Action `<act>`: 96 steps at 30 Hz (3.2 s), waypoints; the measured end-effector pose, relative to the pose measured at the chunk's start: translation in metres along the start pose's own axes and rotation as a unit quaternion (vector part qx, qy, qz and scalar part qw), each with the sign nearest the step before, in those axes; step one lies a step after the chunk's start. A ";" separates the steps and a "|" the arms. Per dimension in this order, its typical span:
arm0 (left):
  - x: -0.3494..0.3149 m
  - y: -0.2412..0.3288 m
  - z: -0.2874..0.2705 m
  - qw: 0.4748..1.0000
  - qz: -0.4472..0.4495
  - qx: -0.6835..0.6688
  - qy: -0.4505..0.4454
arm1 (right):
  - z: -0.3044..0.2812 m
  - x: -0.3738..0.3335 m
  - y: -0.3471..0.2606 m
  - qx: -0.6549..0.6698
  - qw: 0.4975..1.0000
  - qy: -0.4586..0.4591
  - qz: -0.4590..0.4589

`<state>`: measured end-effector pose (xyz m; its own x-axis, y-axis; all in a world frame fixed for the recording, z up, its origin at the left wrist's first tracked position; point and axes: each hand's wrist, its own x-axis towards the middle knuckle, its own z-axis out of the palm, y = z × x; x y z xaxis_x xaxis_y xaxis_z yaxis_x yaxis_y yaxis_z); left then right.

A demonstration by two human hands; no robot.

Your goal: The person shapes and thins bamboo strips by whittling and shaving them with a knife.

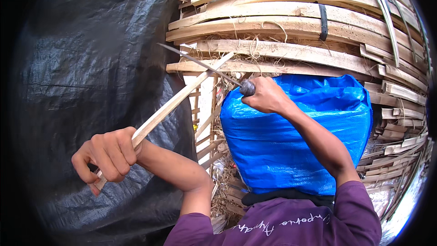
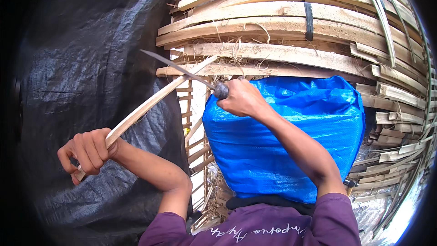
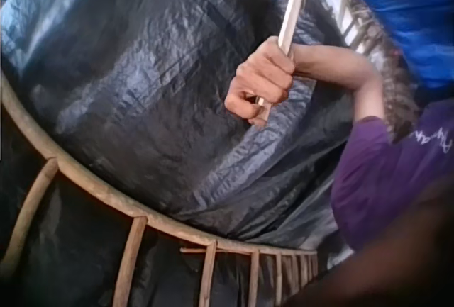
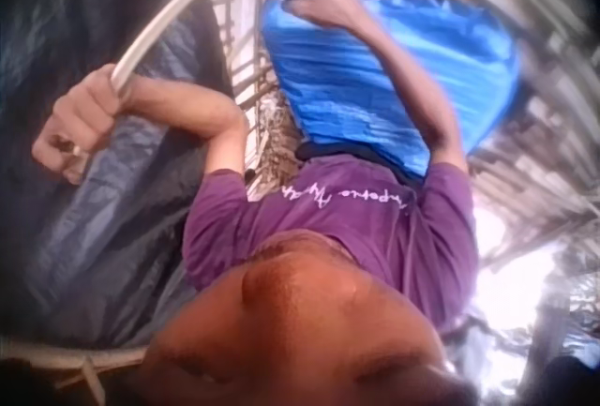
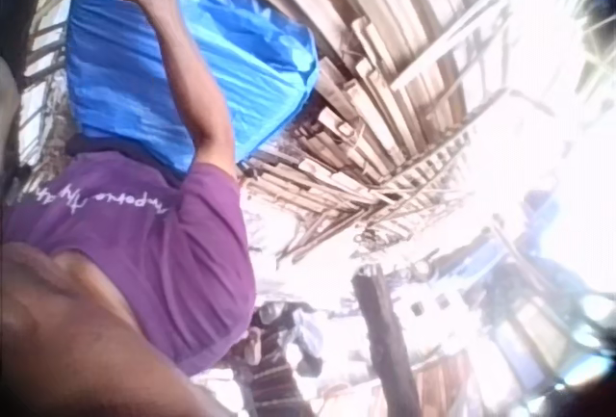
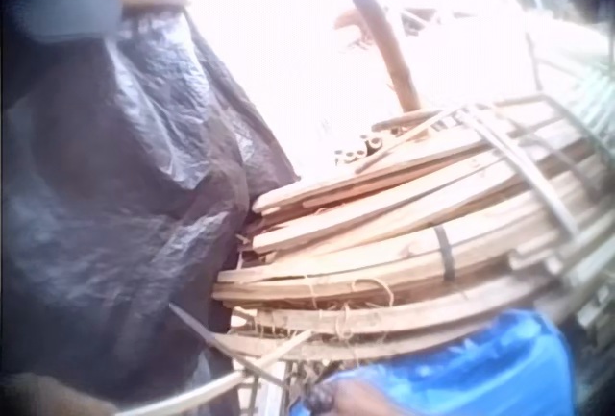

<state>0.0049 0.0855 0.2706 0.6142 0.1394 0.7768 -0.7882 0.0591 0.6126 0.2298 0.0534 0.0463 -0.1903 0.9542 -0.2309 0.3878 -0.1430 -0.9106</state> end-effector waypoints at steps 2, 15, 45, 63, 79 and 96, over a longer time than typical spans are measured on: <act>0.010 0.006 0.006 1.000 -0.004 0.012 -0.006 | 0.008 -0.018 -0.031 0.077 0.992 -0.010 -0.096; 0.012 -0.002 0.003 1.000 0.018 -0.001 -0.003 | 0.004 -0.006 0.014 0.075 0.997 -0.004 -0.006; 0.008 0.005 -0.005 0.993 0.055 0.068 0.082 | 0.015 0.008 0.048 0.013 1.000 0.007 -0.018; -0.020 0.014 0.003 0.980 0.095 0.112 0.135 | 0.027 0.016 0.083 0.070 0.996 0.023 0.052; -0.013 0.010 -0.002 0.979 0.097 0.103 0.144 | 0.019 0.028 0.113 0.025 0.991 0.032 0.129; -0.014 0.017 0.000 0.978 0.089 0.082 0.171 | 0.034 0.028 0.113 -0.017 0.991 0.088 0.099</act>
<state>-0.0173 0.0842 0.2699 0.3957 0.4579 0.7960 -0.8478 -0.1510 0.5084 0.2375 0.0546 -0.0752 0.0514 0.9397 -0.3382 0.4330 -0.3261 -0.8403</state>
